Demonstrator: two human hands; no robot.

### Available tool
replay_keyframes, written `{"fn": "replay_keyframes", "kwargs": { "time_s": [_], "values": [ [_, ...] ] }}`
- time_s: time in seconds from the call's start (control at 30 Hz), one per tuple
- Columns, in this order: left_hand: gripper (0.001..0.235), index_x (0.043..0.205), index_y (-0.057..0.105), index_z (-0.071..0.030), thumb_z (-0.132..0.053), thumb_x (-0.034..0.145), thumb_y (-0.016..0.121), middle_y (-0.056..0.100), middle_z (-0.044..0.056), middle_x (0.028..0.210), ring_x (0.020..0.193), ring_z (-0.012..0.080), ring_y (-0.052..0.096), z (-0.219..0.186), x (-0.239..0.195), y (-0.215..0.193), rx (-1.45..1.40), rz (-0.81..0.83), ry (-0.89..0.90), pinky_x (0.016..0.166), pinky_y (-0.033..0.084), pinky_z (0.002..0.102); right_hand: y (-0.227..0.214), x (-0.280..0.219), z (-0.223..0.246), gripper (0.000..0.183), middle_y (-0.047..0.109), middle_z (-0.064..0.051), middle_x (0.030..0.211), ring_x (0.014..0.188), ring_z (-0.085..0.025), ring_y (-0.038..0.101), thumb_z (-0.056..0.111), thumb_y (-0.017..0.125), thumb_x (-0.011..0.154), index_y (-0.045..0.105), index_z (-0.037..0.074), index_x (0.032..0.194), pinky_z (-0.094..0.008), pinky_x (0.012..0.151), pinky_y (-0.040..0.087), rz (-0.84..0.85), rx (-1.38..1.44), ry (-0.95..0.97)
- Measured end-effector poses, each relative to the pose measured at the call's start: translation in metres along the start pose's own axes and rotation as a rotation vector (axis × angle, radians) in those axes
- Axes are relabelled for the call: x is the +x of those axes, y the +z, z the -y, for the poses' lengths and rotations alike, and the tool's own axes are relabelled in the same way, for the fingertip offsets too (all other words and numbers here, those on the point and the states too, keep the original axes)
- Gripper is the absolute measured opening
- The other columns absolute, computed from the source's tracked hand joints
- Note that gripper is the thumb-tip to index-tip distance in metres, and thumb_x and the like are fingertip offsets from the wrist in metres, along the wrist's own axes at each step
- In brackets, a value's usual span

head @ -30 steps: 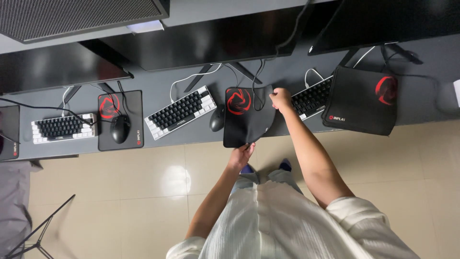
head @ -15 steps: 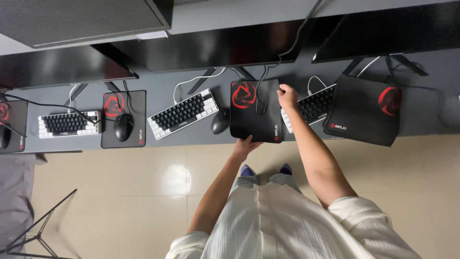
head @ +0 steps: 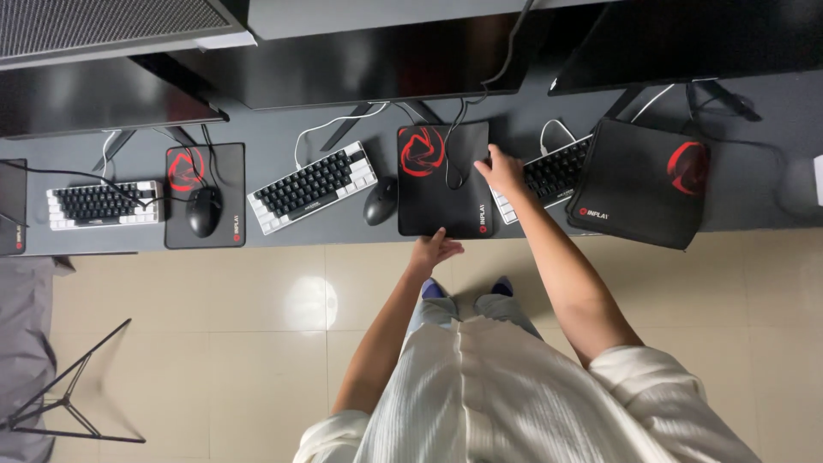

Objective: The person walks between several computer desks in a row, placing black mousepads with red logos on each surface. They then position a computer mouse on each mousepad and adjust the placement of the keyboards to align with the new setup.

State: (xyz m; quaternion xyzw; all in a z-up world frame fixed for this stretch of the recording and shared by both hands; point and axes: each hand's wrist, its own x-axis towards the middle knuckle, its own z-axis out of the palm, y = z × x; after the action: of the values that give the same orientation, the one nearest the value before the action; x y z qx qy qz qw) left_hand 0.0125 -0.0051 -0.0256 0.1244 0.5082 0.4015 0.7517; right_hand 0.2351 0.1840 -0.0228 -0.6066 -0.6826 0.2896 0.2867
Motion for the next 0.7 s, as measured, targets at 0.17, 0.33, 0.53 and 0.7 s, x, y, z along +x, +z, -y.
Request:
{"fn": "replay_keyframes", "kwargs": {
  "time_s": [0.17,0.33,0.53,0.7],
  "values": [
    [0.039,0.113,0.058,0.014,-0.025,0.106,0.052,0.073,0.029,0.101,0.092,0.0371,0.076,0.014,-0.009,0.005,0.172,0.085,-0.018,0.085,0.064,0.038,-0.049,-0.041,0.036,0.050,0.068,-0.013,0.113,0.111,-0.034,0.062,0.044,0.078,0.087,0.067,0.005,0.115,-0.061,0.109,0.033,0.115,-0.475,-0.270],
    [0.028,0.106,0.064,0.011,-0.014,0.105,0.052,0.074,0.022,0.096,0.088,0.0329,0.077,0.032,0.014,0.009,0.224,0.084,0.111,0.083,0.066,0.038,-0.079,-0.051,0.044,0.036,0.065,-0.006,0.108,0.112,-0.030,0.059,0.041,0.077,0.087,0.070,0.010,0.102,-0.062,0.115,0.030,0.158,-0.569,-0.380],
    [0.017,0.105,0.070,0.001,-0.010,0.103,0.057,0.076,0.013,0.091,0.079,0.0222,0.074,-0.015,-0.030,0.041,0.615,-0.137,0.553,0.067,0.062,0.033,-0.085,-0.048,0.031,0.030,0.064,-0.006,0.107,0.111,-0.029,0.059,0.035,0.077,0.088,0.070,0.009,0.101,-0.062,0.118,0.029,0.084,-0.630,-0.393],
    [0.028,0.102,0.070,-0.010,-0.004,0.076,0.081,0.066,0.014,0.113,0.108,0.0381,0.057,-0.049,-0.081,0.051,1.186,-0.618,1.002,0.093,0.050,0.046,-0.078,-0.064,0.040,0.014,0.062,-0.007,0.113,0.115,-0.028,0.059,0.017,0.072,0.092,0.068,0.010,0.104,-0.054,0.112,0.038,-0.026,-0.608,-0.408]
  ]
}}
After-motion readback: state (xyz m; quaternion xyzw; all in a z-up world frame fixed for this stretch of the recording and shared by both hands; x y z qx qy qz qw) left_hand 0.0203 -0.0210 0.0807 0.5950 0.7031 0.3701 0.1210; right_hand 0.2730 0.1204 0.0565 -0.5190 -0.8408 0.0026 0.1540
